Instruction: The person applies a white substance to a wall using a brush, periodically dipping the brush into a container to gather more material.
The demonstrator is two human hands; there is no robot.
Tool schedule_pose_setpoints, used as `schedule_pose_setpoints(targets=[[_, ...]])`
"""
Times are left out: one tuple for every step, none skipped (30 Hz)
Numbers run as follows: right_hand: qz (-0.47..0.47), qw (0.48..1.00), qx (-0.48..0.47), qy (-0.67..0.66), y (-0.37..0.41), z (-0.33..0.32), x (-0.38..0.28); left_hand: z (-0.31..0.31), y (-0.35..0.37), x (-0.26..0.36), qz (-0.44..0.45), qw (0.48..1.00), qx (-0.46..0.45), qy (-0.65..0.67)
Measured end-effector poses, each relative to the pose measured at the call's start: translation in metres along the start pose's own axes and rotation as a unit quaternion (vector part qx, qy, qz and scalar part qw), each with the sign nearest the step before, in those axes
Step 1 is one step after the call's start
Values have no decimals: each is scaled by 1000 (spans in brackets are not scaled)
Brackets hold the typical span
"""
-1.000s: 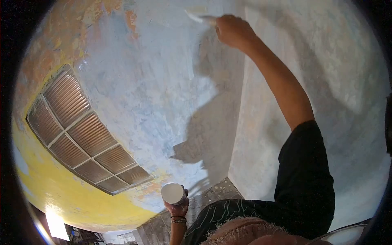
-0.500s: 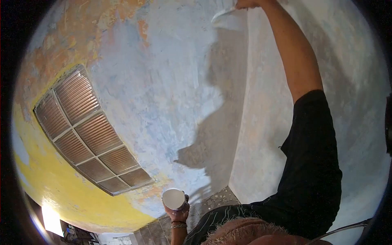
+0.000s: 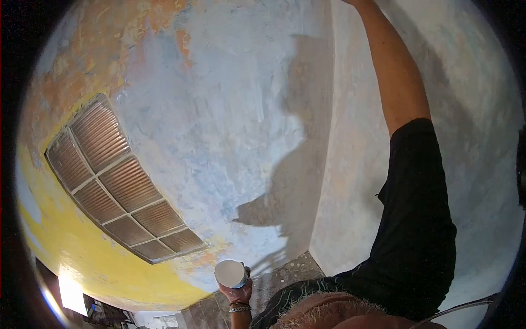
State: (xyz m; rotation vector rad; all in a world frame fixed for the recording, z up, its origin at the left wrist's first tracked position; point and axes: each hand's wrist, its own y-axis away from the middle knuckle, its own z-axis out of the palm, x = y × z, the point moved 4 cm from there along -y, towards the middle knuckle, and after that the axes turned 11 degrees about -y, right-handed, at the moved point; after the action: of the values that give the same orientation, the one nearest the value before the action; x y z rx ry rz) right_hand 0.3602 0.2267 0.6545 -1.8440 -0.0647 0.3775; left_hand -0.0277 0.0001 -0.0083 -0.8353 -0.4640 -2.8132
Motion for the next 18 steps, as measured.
schedule_pose_setpoints(targets=[[8,999,-32,-10,5,5,4,-5,-5,-4,-16,1000,9,13],[17,998,-65,-20,9,12,9,-6,-7,-8,-32,999,17,26],[20,998,-65,-17,9,22,22,-6,-7,-8,-35,999,17,23],[-17,999,-51,-2,14,27,26,-3,-6,-9,-50,998,6,30],[-55,998,-36,14,16,28,30,1,-5,-9,-64,997,-6,37],[-53,998,-34,17,12,21,38,6,-6,-9,-66,997,-9,36],[0,985,-164,61,28,1,24,11,-4,-7,-61,998,5,14],[54,950,-290,104,40,-11,16,13,-3,-7,-57,998,19,-7],[54,950,-289,106,37,-21,16,10,-6,-9,-58,998,17,-6],[51,941,-310,121,36,-28,19,6,-12,-11,-57,998,-19,8],[47,933,-331,136,36,-32,18,7,-14,-11,-54,997,-55,22],[45,933,-329,136,36,-33,14,5,-14,-10,-53,997,-57,24],[26,921,-342,183,35,-32,9,4,-13,-11,-69,996,-55,26],[7,906,-354,230,36,-33,6,3,-13,-13,-85,995,-53,27],[6,907,-351,231,32,-28,11,3,-14,-14,-84,995,-56,29],[-36,919,-306,244,24,-17,15,1,-15,-15,-74,996,-46,24],[-77,928,-261,255,19,-12,16,-2,-17,-15,-63,997,-34,19],[-78,929,-260,253,20,-12,14,-10,-20,-15,-61,997,-35,20]])
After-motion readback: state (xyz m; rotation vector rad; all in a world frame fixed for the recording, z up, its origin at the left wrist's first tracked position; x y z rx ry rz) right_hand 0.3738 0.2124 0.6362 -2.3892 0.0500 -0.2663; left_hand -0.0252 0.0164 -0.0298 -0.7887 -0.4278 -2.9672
